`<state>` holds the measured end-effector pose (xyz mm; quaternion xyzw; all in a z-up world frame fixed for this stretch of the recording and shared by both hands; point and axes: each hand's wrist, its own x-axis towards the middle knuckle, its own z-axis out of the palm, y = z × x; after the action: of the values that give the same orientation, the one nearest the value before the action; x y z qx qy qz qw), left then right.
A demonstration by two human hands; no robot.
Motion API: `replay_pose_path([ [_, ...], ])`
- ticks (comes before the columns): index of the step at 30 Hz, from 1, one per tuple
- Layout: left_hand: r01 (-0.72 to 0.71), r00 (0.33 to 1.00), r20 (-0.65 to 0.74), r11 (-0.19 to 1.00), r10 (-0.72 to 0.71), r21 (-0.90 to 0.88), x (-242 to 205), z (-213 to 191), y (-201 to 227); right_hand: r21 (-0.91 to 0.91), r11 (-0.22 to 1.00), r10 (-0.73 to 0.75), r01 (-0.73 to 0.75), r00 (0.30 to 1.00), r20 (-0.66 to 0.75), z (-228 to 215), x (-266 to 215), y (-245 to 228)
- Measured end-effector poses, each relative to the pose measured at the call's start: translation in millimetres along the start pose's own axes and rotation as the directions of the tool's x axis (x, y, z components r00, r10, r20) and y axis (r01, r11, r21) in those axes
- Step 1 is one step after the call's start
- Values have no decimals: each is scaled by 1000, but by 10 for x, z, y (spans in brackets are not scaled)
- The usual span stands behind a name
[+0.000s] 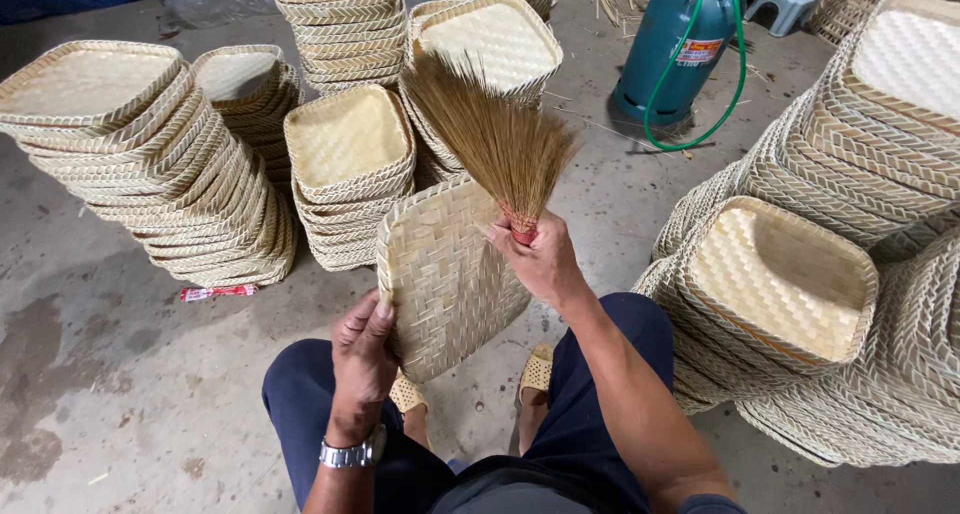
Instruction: The person brushes dust and debris off of woven square bamboo trays one at a time using a small hand broom, then reorganizes them into stacks on the floor.
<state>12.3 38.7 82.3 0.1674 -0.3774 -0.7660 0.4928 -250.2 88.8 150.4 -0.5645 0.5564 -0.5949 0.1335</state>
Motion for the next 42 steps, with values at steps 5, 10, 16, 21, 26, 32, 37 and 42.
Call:
replay_pose_path([
  [5, -63, 996, -37, 923, 83, 380, 3, 39, -287, -92, 995, 37, -49, 991, -131, 43, -21, 71],
  [10, -95, 993, -13, 881, 114, 464, 5, 148, -390, 178, 968, 203, -179, 971, -125, -2, -66, 173],
  [16, -125, 988, -71, 985, 135, 120, 146, 97, -492, 386, 917, 151, -99, 983, -107, -146, -174, 346],
  [21, -110, 990, -99, 989, 100, -99, 124, 9, -287, -11, 864, 493, -504, 848, -193, -339, -79, 400],
  [26, -139, 979, -161, 989, 128, -59, 119, 65, -163, 61, 967, 250, -247, 967, -47, -77, -180, 439],
  [32, -123, 989, -95, 990, 116, -70, 39, 2, -191, 162, 968, 186, -189, 982, 36, 8, -22, 316],
  [37, -129, 989, -83, 990, 123, -60, -5, -113, -228, 41, 982, 187, -187, 982, -7, 35, 30, 108],
  [42, -142, 988, -70, 985, 136, -96, -22, -70, -178, -22, 980, 201, -200, 978, 58, 95, 12, 126],
])
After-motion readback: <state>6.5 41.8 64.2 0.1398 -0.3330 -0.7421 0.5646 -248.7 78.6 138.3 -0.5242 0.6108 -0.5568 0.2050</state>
